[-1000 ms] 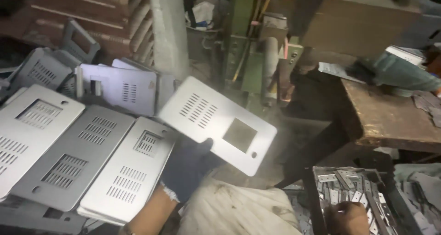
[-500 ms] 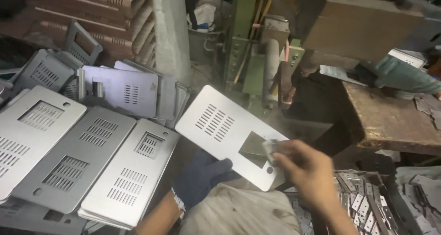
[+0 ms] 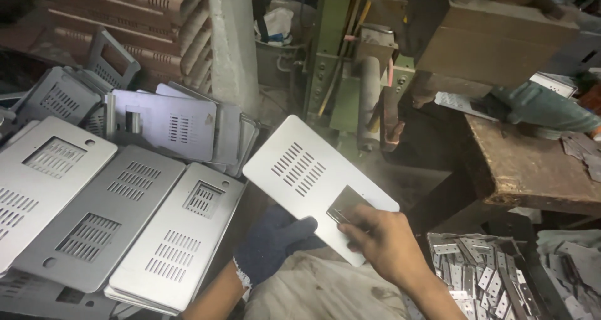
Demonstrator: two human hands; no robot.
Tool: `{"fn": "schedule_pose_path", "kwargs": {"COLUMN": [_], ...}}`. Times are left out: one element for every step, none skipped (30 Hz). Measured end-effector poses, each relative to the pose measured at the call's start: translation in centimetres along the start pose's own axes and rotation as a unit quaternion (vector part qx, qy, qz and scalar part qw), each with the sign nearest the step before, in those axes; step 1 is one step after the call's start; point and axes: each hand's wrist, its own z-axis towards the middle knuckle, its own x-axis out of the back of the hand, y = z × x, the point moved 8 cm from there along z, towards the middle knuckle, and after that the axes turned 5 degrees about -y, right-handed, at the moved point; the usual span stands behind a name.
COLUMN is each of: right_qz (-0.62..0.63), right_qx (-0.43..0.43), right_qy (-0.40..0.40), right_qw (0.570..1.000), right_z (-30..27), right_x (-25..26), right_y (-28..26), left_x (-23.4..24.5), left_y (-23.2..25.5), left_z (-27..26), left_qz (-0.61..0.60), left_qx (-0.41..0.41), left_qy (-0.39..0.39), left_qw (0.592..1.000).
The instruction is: The person places a perforated metal faceplate under a press machine, operates the press to punch the panel with visible sparks, then removes the pressed panel and stacks it with finished panels, repeating the cycle with new panels.
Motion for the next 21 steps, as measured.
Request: {"fn": "schedule_pose_path", "kwargs": {"right_qz": [-0.010,-0.021,-0.021,-0.031,-0.040,-0.040,0.004,0.048,0.047,0.109,0.170,0.169,0.263,0.355,0.356,0.461,0.559,0.560,0.585,0.609,0.610], "right_qx": [0.008,0.016,0.017,0.055,0.093,0.093,0.109,0.123,0.123,0.079,0.036,0.035,-0.037,-0.108,-0.108,-0.144,-0.175,-0.174,-0.153,-0.133,-0.133], "right_qy": [0.003,0.006,0.007,0.035,0.063,0.065,0.118,0.171,0.173,0.229,0.283,0.285,0.271,0.254,0.255,0.192,0.125,0.125,0.114,0.103,0.103], "right_qw": [1.000,1.000,1.000,0.997,0.993,0.993,0.987,0.976,0.976,0.964,0.943,0.943,0.925,0.893,0.893,0.854,0.801,0.801,0.788,0.775,0.774], "right_z": [0.0,-0.1,-0.1,-0.4,-0.7,-0.9,-1.4,-2.0,-1.8,-2.0,-2.3,-2.4,-2.3,-2.4,-2.3,-1.8,-1.5,-1.3,-1.0,-0.6,-0.5], "right_x": [0.0,0.0,-0.1,0.2,0.5,0.1,0.7,1.2,0.6,0.8,0.8,0.9,0.4,-0.6,-0.9,-2.8,-4.9,-5.1,-5.3,-5.6,-5.7], "right_y": [-0.2,-0.4,-0.2,-0.6,-1.0,-0.8,-0.7,-0.5,0.3,2.1,3.9,3.4,4.5,5.3,5.3,5.7,5.7,5.6,5.2,4.8,5.0], "left_x": [-0.1,-0.3,-0.1,0.1,0.0,-0.4,-0.1,-0.5,-0.5,-0.3,-0.2,-0.3,-0.2,-0.1,-0.3,-0.6,-0.8,-0.5,-0.6,-0.8,-0.9], "left_y": [-0.4,-0.7,-1.3,-0.7,-0.2,0.9,0.3,-0.4,0.3,1.1,1.9,2.3,2.7,3.0,3.1,3.3,3.5,2.3,1.0,-0.3,0.1], "left_z": [0.0,0.1,0.0,0.0,-0.2,0.1,0.3,0.2,0.2,0.1,0.1,0.1,0.1,0.0,-0.1,-0.1,-0.1,0.0,0.2,0.3,0.2], "left_qz": [-0.074,-0.148,-0.147,-0.043,0.062,0.062,-0.102,-0.264,-0.265,-0.276,-0.287,-0.287,-0.283,-0.278,-0.278,-0.275,-0.273,-0.272,-0.283,-0.295,-0.294], "left_qx": [0.040,0.079,0.078,0.011,-0.057,-0.058,0.022,0.101,0.100,0.083,0.066,0.066,0.072,0.078,0.078,0.073,0.068,0.067,0.071,0.076,0.077], "left_qy": [0.008,0.016,0.015,-0.002,-0.019,-0.020,0.024,0.067,0.065,0.073,0.080,0.079,0.091,0.104,0.102,0.097,0.091,0.091,0.065,0.039,0.040], "left_qw": [0.996,0.986,0.986,0.999,0.996,0.996,0.994,0.957,0.957,0.955,0.952,0.952,0.952,0.952,0.952,0.954,0.955,0.956,0.954,0.952,0.952]}}
